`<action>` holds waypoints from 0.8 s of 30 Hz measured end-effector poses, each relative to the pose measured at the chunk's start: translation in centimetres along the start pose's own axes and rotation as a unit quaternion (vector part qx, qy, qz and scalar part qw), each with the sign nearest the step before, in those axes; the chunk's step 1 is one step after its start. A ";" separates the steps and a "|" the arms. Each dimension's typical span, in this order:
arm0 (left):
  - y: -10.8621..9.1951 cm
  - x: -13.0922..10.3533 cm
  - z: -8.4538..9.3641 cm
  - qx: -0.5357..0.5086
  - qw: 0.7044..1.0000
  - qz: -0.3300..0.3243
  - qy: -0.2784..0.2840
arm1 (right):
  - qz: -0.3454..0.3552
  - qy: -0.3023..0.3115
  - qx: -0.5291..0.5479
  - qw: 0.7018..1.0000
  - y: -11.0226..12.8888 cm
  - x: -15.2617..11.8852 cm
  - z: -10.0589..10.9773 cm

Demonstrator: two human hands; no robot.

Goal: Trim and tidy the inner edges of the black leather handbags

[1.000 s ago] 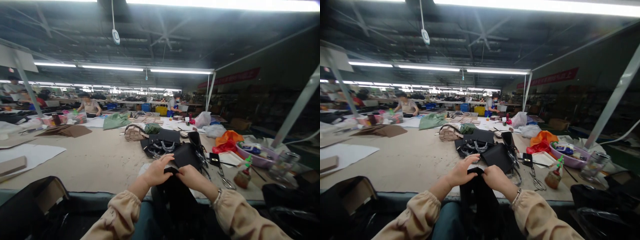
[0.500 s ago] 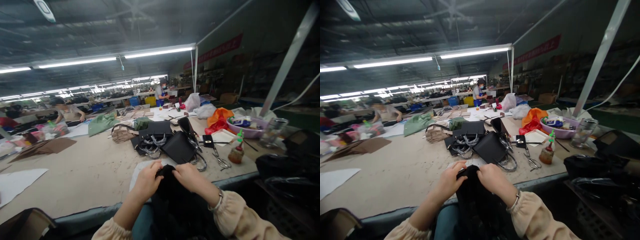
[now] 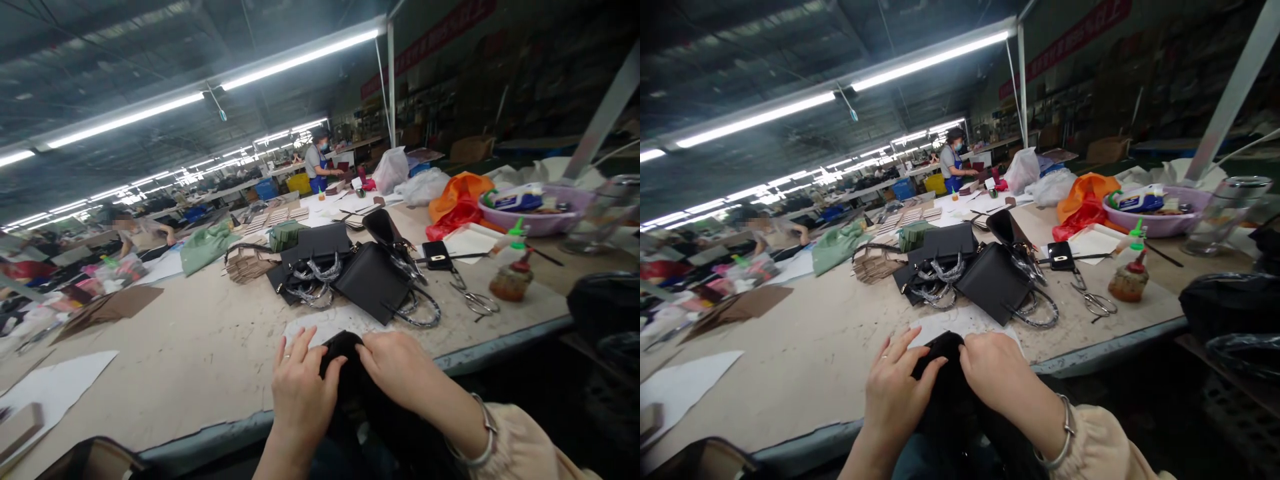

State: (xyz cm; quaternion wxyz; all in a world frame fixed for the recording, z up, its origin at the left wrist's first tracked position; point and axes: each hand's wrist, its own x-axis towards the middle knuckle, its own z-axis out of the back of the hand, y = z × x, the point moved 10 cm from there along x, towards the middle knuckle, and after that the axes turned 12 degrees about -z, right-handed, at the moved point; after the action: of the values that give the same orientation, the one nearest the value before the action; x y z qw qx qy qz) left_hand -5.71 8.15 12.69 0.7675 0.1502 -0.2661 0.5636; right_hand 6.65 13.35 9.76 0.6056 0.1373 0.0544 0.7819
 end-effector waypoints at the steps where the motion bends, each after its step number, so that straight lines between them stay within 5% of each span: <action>1: 0.0 0.1 -0.2 0.000 1.000 0.003 -0.002 | -0.002 -0.001 0.001 1.000 0.1 -0.1 0.0; 9: -0.1 0.7 -0.7 -0.059 0.997 -0.012 -0.043 | 0.000 0.000 0.002 1.000 0.5 -0.4 -0.1; 14: -1.0 0.1 -1.6 -0.146 0.987 -0.060 0.007 | -0.004 0.010 -0.001 1.000 0.3 -0.4 -0.1; 24: 0.5 0.0 -0.7 -0.104 0.995 0.005 -0.001 | 0.011 0.016 0.015 1.000 0.9 -0.8 -0.1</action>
State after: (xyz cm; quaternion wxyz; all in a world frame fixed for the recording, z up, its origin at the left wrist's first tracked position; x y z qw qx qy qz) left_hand -6.05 8.67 12.12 0.7761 0.0682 -0.3247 0.5362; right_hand 5.96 12.35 9.76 0.5938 0.1346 0.0740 0.7898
